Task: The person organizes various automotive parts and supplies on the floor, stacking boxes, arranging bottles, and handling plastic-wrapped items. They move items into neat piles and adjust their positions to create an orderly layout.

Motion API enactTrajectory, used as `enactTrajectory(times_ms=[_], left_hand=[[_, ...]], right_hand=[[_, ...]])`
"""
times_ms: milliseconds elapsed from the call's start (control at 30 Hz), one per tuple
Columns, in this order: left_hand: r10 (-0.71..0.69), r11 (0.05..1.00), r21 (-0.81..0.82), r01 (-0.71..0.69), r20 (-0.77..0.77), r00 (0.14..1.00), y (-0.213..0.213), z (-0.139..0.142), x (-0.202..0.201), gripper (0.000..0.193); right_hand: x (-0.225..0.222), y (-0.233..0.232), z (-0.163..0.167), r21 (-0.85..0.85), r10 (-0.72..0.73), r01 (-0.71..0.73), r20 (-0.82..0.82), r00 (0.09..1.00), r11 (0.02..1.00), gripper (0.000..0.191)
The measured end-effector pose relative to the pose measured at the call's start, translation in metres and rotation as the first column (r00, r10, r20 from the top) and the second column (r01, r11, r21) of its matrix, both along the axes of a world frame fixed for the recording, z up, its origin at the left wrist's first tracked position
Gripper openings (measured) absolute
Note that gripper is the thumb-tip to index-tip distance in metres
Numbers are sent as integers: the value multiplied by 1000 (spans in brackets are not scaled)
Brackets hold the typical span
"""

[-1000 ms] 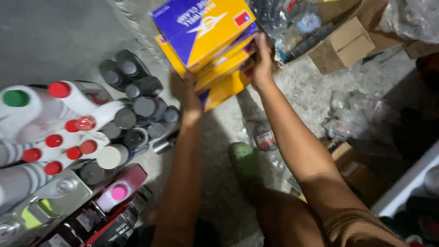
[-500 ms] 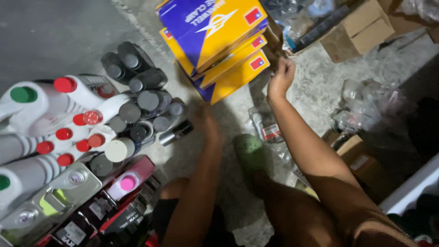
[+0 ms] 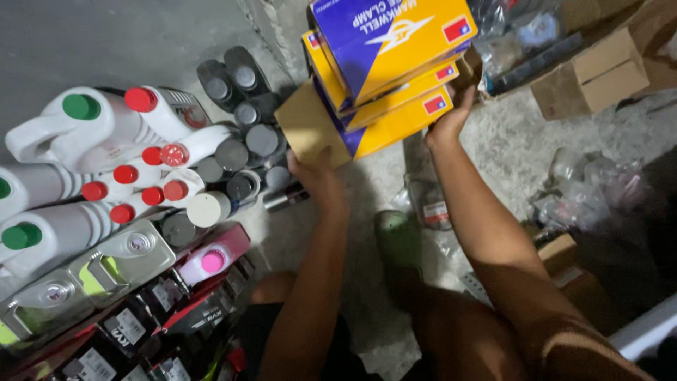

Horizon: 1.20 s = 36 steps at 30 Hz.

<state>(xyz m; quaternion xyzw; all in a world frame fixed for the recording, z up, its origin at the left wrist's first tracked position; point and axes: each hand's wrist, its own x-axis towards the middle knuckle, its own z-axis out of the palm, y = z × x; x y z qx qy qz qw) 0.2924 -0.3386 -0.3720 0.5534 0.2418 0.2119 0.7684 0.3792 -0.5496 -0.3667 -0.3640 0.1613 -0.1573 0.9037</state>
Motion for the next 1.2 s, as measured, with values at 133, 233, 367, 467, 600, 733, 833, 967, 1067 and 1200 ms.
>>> enactTrajectory(times_ms=[133, 233, 367, 467, 600, 733, 833, 967, 1067, 1200], left_hand=[[-217, 966, -128, 225, 72, 974, -14, 8, -22, 80], [-237, 971, 70, 227, 217, 947, -27, 1, -21, 59], [-401, 901, -128, 415, 121, 908, -30, -22, -5, 65], [-470, 850, 246, 465, -43, 882, -28, -34, 1, 74], [-363, 848, 405, 341, -24, 931, -34, -38, 2, 62], [-348, 832, 441, 337, -60, 936, -43, -37, 1, 64], [-351, 806, 472, 357, -104, 930, -43, -42, 1, 64], [-414, 791, 471, 390, -57, 908, -38, -49, 3, 72], [-502, 746, 476, 466, -57, 863, -24, -44, 2, 82], [-602, 414, 547, 727, -434, 670, 44, -3, 18, 49]], right_hand=[[-5, -6, -1, 25, 43, -44, 43, 998, 999, 70], [-9, -8, -10, 48, 51, -52, 40, 998, 997, 71], [-7, -9, -23, -2, 141, -142, -83, 987, 990, 70], [-5, -5, -28, 17, 146, -145, -114, 983, 989, 62], [-3, -2, -28, -30, 157, -159, -55, 986, 987, 54], [-1, -2, -27, 1, 182, -183, -63, 981, 983, 55], [3, -6, -28, -23, 266, -266, -13, 964, 964, 54], [3, -11, -34, -72, 200, -203, -47, 979, 976, 61], [-13, 2, -47, -130, 119, -128, -75, 990, 983, 62], [-37, 36, -62, -78, -23, 0, -297, 955, 997, 53]])
